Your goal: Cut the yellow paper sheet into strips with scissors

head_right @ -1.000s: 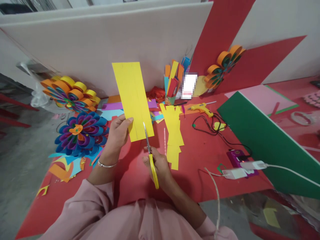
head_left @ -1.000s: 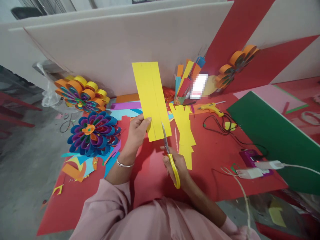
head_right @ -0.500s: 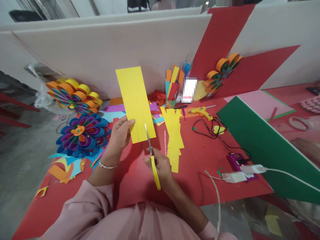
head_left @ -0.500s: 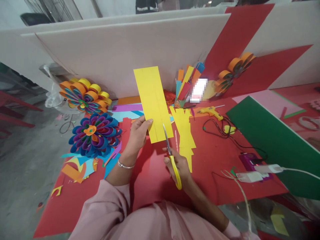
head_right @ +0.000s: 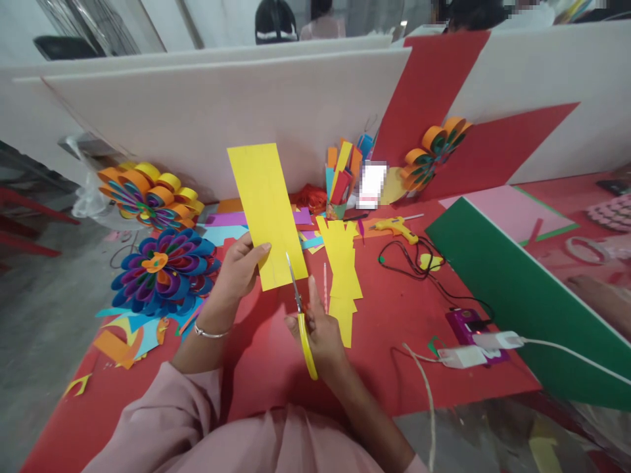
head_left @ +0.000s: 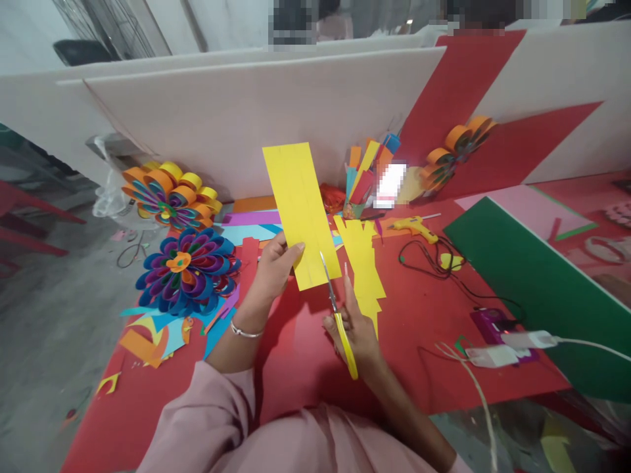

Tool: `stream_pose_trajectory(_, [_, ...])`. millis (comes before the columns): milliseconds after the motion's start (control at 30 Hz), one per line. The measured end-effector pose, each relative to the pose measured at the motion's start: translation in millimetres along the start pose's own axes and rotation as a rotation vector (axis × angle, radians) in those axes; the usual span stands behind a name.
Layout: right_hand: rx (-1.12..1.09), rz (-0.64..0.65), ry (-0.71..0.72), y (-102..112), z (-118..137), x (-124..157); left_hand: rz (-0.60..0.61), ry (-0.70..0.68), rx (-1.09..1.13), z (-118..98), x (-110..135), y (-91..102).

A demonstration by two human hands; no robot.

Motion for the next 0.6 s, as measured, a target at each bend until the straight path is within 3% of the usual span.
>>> stream_pose_trajectory(300, [0.070,0.026,0.191,6,2,0,0.038,0.014,-0.004,1,2,-5.1])
stream_pose_trajectory(600, [-0.014,0.047,0.150,7,1,0,0.118,0.020,-0.124,-10,11,-16.2])
Point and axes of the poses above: each hand's wrist, its own x-axis away from the middle knuckle, its own y-axis out of the back of the hand, z = x × y, the point moved 5 cm from there along -x, towards the middle knuckle, and after that the axes turned 1 degree about x, right-handed, at the moved point
